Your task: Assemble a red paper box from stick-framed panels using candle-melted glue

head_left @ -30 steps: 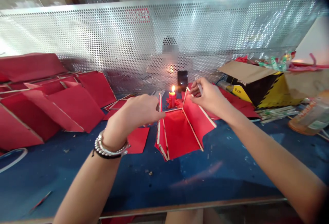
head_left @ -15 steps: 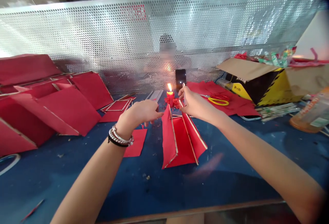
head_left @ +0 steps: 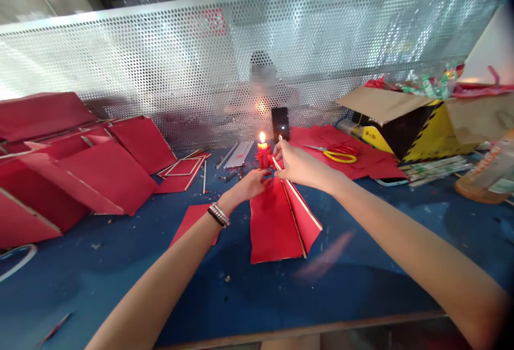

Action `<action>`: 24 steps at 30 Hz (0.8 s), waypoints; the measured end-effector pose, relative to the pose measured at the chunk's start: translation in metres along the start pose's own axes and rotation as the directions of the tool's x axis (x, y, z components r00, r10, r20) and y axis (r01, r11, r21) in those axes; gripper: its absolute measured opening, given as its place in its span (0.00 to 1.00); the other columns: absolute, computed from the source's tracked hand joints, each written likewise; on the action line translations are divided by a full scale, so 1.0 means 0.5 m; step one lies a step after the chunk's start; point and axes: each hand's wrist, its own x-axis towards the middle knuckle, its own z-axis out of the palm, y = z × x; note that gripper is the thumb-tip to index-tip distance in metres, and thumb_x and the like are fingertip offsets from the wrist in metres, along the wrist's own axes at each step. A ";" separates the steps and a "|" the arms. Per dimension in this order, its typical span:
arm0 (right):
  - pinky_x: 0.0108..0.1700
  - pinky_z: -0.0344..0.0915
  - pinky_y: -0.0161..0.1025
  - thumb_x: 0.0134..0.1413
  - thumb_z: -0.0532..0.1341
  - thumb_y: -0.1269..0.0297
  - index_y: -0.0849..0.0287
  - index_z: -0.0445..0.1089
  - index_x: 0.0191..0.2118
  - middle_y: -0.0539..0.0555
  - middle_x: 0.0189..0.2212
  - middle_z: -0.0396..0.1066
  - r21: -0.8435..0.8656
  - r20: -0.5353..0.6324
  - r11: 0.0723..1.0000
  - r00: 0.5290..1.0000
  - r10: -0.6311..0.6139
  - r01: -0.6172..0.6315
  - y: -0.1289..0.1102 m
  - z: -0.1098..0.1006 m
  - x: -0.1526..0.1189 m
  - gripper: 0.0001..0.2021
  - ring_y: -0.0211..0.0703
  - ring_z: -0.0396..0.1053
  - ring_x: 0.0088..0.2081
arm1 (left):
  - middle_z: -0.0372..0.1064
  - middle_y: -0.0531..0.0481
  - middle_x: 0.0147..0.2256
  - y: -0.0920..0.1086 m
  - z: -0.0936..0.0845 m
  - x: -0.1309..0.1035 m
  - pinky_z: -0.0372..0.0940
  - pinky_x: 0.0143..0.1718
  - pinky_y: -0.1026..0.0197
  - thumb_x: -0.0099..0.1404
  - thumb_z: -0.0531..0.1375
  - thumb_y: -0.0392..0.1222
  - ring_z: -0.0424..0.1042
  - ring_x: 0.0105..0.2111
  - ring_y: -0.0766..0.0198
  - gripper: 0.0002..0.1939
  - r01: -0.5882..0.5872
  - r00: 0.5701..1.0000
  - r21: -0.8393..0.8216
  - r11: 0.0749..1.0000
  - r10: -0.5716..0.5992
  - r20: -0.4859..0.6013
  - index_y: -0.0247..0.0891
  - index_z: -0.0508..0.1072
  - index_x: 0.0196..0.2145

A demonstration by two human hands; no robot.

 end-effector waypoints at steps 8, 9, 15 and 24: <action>0.29 0.56 0.38 0.44 0.58 0.68 0.65 0.58 0.46 0.63 0.38 0.69 0.013 -0.019 1.000 1.000 -0.005 0.005 0.006 -0.002 0.003 0.20 0.46 0.68 0.34 | 0.72 0.44 0.35 -0.012 0.027 0.003 0.59 0.45 0.56 0.48 0.55 0.28 0.68 0.37 0.57 0.12 0.031 0.996 -0.094 0.995 -0.038 -0.080 0.37 0.73 0.31; 0.30 0.56 0.38 0.44 0.59 0.68 0.65 0.58 0.46 0.63 0.38 0.69 0.018 -0.027 1.000 1.000 -0.008 0.008 0.008 -0.002 0.003 0.20 0.47 0.68 0.35 | 0.72 0.45 0.35 -0.012 0.023 0.003 0.59 0.45 0.56 0.47 0.55 0.27 0.68 0.37 0.57 0.13 0.044 0.995 -0.117 0.992 -0.054 -0.085 0.36 0.73 0.31; 0.29 0.56 0.38 0.47 0.58 0.64 0.63 0.58 0.48 0.61 0.37 0.69 0.048 -0.061 0.999 0.998 0.023 -0.020 0.013 -0.010 0.005 0.20 0.46 0.68 0.34 | 0.72 0.47 0.34 -0.019 0.008 0.016 0.60 0.43 0.58 0.53 0.55 0.39 0.68 0.37 0.59 0.08 0.159 0.972 -0.334 0.929 -0.207 -0.114 0.37 0.72 0.29; 0.29 0.56 0.39 0.48 0.58 0.61 0.63 0.58 0.47 0.60 0.35 0.70 0.053 -0.084 0.998 0.996 0.040 -0.035 0.023 0.007 0.013 0.20 0.47 0.68 0.34 | 0.61 0.52 0.19 -0.042 -0.025 0.022 0.63 0.29 0.60 0.56 0.45 0.61 0.64 0.22 0.64 0.22 0.294 0.873 -0.707 0.644 -0.482 -0.076 0.40 0.57 0.19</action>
